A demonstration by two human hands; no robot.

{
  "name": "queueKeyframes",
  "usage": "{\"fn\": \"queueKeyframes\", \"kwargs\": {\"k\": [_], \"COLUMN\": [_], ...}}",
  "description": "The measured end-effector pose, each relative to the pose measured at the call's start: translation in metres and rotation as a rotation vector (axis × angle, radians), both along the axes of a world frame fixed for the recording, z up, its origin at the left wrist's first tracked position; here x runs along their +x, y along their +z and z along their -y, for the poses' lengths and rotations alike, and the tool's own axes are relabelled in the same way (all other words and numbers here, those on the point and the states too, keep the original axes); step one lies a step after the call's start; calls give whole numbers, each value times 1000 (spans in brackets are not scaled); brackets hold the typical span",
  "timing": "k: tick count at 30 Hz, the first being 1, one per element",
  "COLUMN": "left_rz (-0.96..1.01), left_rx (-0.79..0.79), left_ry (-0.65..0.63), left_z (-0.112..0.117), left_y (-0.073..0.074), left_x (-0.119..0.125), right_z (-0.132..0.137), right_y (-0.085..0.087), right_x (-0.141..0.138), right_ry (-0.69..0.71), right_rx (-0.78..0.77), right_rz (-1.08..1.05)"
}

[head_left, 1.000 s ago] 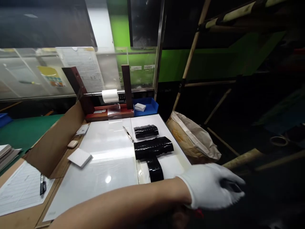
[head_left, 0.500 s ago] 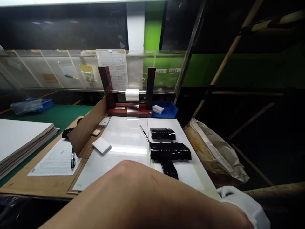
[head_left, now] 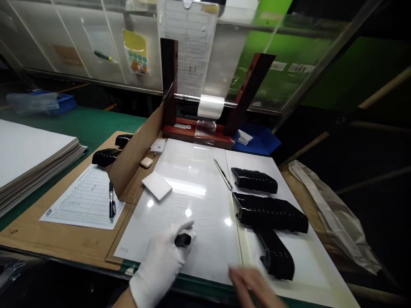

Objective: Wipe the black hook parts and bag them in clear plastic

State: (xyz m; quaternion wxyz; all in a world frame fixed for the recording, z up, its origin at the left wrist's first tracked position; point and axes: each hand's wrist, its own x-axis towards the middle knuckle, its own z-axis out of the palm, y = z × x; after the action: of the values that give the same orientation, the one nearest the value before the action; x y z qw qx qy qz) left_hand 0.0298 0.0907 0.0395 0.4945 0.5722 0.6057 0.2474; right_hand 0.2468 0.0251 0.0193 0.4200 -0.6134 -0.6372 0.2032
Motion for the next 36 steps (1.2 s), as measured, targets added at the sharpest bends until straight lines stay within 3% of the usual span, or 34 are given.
{"fn": "queueKeyframes", "kwargs": {"k": [1, 2, 7, 9, 12, 15, 18, 20, 24, 27, 31, 36], "left_rz": [-49, -100, -243, -177, 2, 302, 487, 384, -48, -84, -10, -79], "left_rx": [20, 51, 233, 185, -24, -311, -506, -405, 39, 208, 157, 143], "left_ry": [23, 34, 142, 216, 313, 321, 292, 276, 197, 136, 72, 13], "left_z": [-8, -15, -37, -32, -19, -13, -18, -22, -27, -32, -48, -55], "left_y": [-6, -11, -27, -31, -36, -39, -28, -11, 27, 39, 26, -6], "left_x": [-10, -19, -54, -67, -82, -87, -84, -78, -57, -34, 0, 6], "right_z": [-33, -72, -276, -326, -351, -330, -274, -225, -123, -59, -5, 13], "right_y": [5, 10, 13, 5, -4, 0, 11, 14, 7, 1, -1, 1], "right_x": [-5, -11, -38, -44, -50, -57, -67, -74, -84, -90, -94, -91], "right_ry": [65, 146, 197, 208, 230, 302, 393, 416, 390, 395, 389, 393], "right_rx": [17, 38, -43, -102, -183, -250, -275, -270, -251, -237, -217, -191], "right_rz": [39, 211, 551, 636, 691, 680, 635, 606, 551, 485, 403, 312]}}
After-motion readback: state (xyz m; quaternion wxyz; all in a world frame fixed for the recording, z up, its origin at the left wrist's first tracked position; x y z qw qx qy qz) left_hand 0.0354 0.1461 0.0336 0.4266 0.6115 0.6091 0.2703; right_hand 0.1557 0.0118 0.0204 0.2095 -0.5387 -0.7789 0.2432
